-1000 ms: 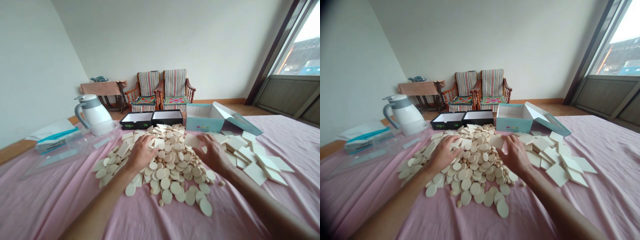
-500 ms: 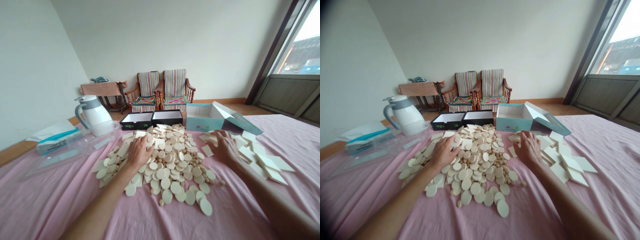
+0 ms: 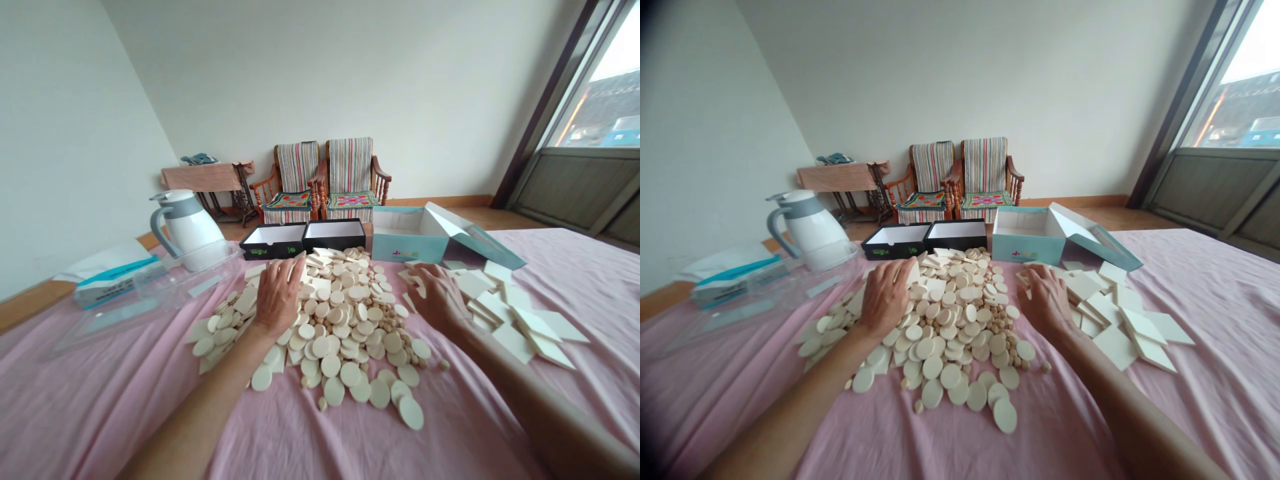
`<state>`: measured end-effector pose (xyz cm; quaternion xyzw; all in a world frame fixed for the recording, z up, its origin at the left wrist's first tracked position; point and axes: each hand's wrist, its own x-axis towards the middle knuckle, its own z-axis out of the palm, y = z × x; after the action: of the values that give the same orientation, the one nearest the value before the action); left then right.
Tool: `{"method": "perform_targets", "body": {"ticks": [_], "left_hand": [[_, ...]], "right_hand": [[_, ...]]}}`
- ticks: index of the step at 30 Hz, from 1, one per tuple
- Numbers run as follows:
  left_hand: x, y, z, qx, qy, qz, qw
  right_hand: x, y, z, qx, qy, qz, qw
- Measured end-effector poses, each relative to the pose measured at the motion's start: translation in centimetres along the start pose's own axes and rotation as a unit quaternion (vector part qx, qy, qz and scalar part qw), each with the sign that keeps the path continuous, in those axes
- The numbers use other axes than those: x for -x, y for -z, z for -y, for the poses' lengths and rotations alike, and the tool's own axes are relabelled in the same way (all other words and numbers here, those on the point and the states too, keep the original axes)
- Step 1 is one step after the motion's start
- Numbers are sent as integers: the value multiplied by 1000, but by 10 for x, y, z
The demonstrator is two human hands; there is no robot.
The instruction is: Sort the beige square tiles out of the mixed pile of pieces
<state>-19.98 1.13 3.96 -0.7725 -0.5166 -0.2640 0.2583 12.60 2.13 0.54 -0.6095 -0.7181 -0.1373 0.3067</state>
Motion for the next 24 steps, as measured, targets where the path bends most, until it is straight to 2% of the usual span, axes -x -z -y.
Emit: {"method": "perform_targets", "body": {"ticks": [2,5,7,10,12,15,18,20,22,24], "left_hand": [[-1,3,-5,39,16,-29,999],[1,7,-19,155,27,-59,986],[4,10,-33,234,6,-38,971],[11,18,-54,315,-35,22,948],[16,22,-65,347,-52,54,935],[21,26,-74,376,-58,80,921],[18,25,-69,376,-57,88,921],[12,22,-56,340,-40,73,937],[5,18,-36,276,9,43,960],[0,13,-9,201,65,30,977]], "right_hand": [[0,2,6,-33,8,-5,999],[2,6,22,-115,55,-3,992],[7,11,36,-176,105,26,978],[16,21,58,-251,169,92,949],[23,27,71,-274,196,119,934],[28,34,83,-273,210,141,928],[24,32,78,-257,197,131,937],[17,27,64,-220,161,89,958],[7,20,41,-150,87,34,984],[-1,15,14,-61,-8,-11,998]]}}
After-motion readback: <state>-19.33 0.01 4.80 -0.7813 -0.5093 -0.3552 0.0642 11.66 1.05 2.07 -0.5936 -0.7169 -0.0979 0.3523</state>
